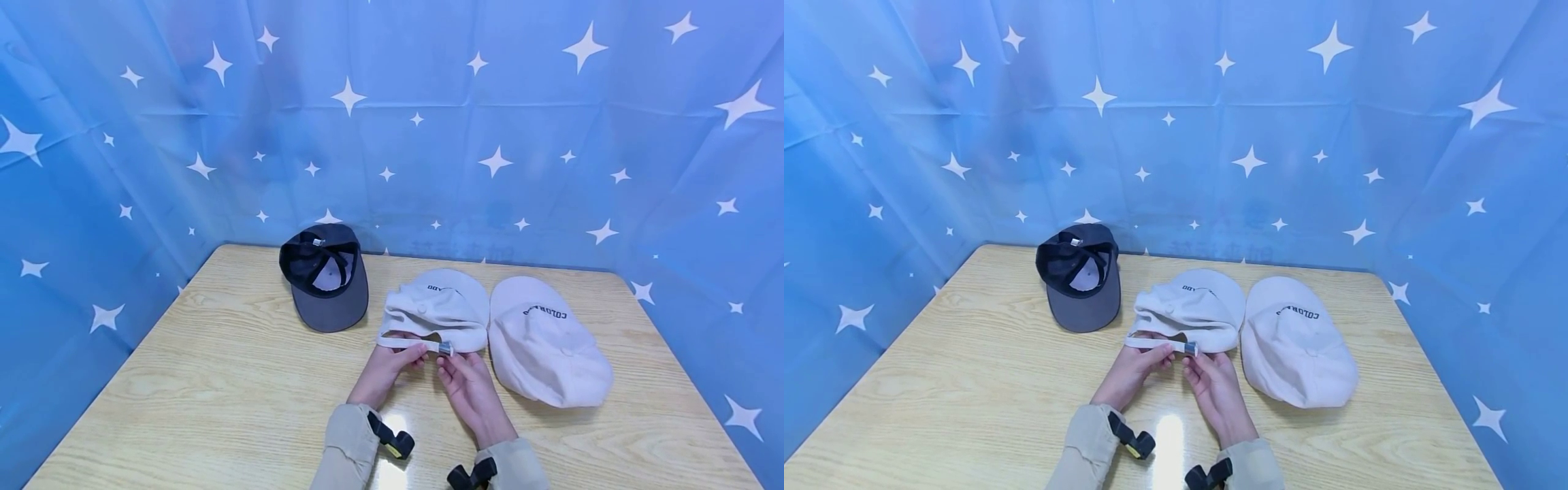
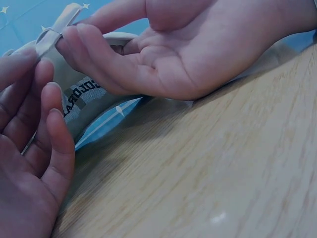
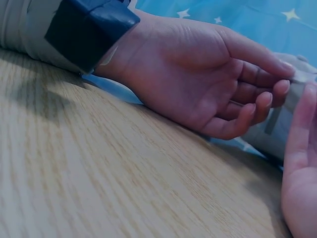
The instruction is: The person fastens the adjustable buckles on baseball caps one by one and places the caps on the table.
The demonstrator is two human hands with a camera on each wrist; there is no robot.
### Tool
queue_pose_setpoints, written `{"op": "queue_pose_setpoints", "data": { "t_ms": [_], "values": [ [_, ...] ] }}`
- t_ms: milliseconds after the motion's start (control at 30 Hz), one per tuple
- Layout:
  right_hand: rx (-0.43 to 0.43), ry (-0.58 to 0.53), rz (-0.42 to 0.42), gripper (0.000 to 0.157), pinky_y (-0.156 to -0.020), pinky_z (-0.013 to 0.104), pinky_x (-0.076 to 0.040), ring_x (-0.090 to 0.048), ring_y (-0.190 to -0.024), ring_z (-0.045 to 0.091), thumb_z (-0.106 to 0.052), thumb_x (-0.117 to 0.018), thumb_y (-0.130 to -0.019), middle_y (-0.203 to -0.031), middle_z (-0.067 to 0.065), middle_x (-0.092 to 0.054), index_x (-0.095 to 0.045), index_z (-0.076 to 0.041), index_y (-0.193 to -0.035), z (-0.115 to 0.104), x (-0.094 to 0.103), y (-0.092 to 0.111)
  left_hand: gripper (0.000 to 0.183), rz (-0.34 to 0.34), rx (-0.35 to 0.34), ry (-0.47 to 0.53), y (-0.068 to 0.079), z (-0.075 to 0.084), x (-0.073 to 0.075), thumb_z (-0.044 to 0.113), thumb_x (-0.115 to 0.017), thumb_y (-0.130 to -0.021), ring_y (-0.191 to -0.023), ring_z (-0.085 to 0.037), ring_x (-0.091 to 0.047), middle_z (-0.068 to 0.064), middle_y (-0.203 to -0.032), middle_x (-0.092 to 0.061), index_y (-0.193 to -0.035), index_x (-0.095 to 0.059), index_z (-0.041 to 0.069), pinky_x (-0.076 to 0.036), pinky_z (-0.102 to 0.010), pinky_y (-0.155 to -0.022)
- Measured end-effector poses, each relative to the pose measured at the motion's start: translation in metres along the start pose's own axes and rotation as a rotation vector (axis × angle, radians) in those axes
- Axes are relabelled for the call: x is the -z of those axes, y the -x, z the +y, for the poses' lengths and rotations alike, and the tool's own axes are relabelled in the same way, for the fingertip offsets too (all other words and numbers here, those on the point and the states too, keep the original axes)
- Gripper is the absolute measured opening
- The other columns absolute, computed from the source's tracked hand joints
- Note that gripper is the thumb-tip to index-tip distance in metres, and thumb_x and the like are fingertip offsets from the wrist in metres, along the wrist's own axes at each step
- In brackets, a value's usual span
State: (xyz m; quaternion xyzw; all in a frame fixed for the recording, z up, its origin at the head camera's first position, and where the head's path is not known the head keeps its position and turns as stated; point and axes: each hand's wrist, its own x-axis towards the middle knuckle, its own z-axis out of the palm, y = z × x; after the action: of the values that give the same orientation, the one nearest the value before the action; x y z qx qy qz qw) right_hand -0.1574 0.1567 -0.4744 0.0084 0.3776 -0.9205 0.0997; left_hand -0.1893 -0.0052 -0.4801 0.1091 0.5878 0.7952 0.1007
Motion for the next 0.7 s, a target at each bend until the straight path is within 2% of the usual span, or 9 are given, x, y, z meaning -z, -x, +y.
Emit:
{"op": "queue_pose_setpoints", "data": {
  "t_ms": [500,700],
  "values": [
    [0.009,0.080,-0.016,0.022,-0.075,0.019,-0.047,-0.058,-0.081,0.011,0.002,-0.050,-0.087,-0.093,0.004,-0.057,-0.042,-0.003,-0.107,0.0035,-0.0015,-0.0006,0.029,-0.019,0.052,-0.071,-0.0011,0.0001,-0.0006,0.028,-0.070,-0.077,-0.078,-0.014,-0.058,-0.006,-0.089,-0.063,-0.093,-0.061,0.006,-0.049,-0.030,-0.070],
    [0.015,0.082,-0.019,0.025,-0.075,0.019,-0.047,-0.058,-0.081,0.011,0.001,-0.050,-0.087,-0.095,0.004,-0.057,-0.039,-0.002,-0.110,0.0038,-0.0011,-0.0009,0.028,-0.017,0.052,-0.067,-0.0014,-0.0002,-0.0016,0.027,-0.070,-0.077,-0.077,-0.014,-0.058,-0.006,-0.089,-0.062,-0.094,-0.060,0.006,-0.049,-0.031,-0.070]
  ]
}}
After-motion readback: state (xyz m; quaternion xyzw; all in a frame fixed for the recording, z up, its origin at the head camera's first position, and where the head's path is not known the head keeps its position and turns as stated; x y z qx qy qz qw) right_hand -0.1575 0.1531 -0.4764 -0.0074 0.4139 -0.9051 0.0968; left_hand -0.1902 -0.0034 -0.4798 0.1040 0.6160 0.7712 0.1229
